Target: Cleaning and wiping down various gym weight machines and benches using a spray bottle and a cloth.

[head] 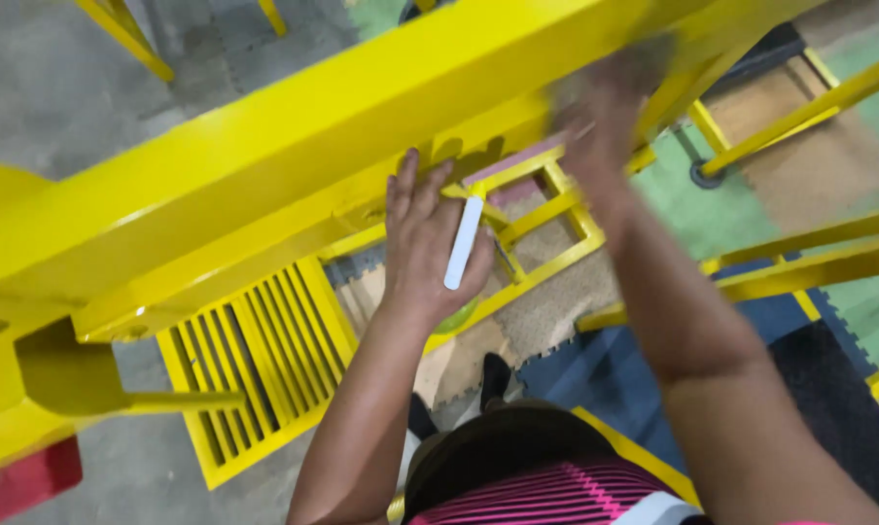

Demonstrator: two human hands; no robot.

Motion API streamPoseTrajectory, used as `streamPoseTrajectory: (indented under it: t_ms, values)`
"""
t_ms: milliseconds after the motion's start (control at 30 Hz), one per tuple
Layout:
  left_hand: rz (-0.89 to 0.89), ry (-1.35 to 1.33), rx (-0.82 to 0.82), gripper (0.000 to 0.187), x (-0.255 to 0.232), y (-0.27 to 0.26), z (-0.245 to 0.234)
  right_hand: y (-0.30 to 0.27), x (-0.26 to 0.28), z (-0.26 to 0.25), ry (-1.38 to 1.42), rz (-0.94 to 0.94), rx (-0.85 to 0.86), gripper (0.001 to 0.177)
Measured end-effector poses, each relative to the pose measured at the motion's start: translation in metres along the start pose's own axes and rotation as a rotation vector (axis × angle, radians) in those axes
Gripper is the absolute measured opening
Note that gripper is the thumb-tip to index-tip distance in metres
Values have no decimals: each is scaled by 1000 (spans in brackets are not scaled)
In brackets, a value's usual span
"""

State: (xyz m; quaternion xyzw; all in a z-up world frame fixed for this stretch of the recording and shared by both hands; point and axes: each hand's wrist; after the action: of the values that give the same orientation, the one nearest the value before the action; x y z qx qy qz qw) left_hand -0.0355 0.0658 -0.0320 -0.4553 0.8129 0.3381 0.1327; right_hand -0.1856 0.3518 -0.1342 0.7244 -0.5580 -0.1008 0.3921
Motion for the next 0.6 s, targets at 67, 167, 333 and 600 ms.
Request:
streamPoseTrajectory:
  t_ms: [67,167,333,600]
  values:
    - [9,-1,21,30,-3,10,9,11,100,-36,372,-236,206,47]
    - [42,-51,32,33,-8,23,17,-3,107,-23,189,-303,287,44]
    - [83,-91,51,32,-18,44,31,28,33,-46,143,-320,322,35]
    - [60,-53,80,34,-16,63,55,49,-189,-65,-166,-62,-51,40]
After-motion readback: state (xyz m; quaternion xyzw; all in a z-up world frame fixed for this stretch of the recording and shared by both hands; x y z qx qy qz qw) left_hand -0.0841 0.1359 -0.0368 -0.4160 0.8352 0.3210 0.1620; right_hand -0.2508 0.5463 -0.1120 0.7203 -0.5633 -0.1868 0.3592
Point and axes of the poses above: each hand's wrist, its own y-axis towards the middle knuckle, its own z-axis out of the palm, x = y × z, and after that the axes turned 11 degrees about x, right-handed
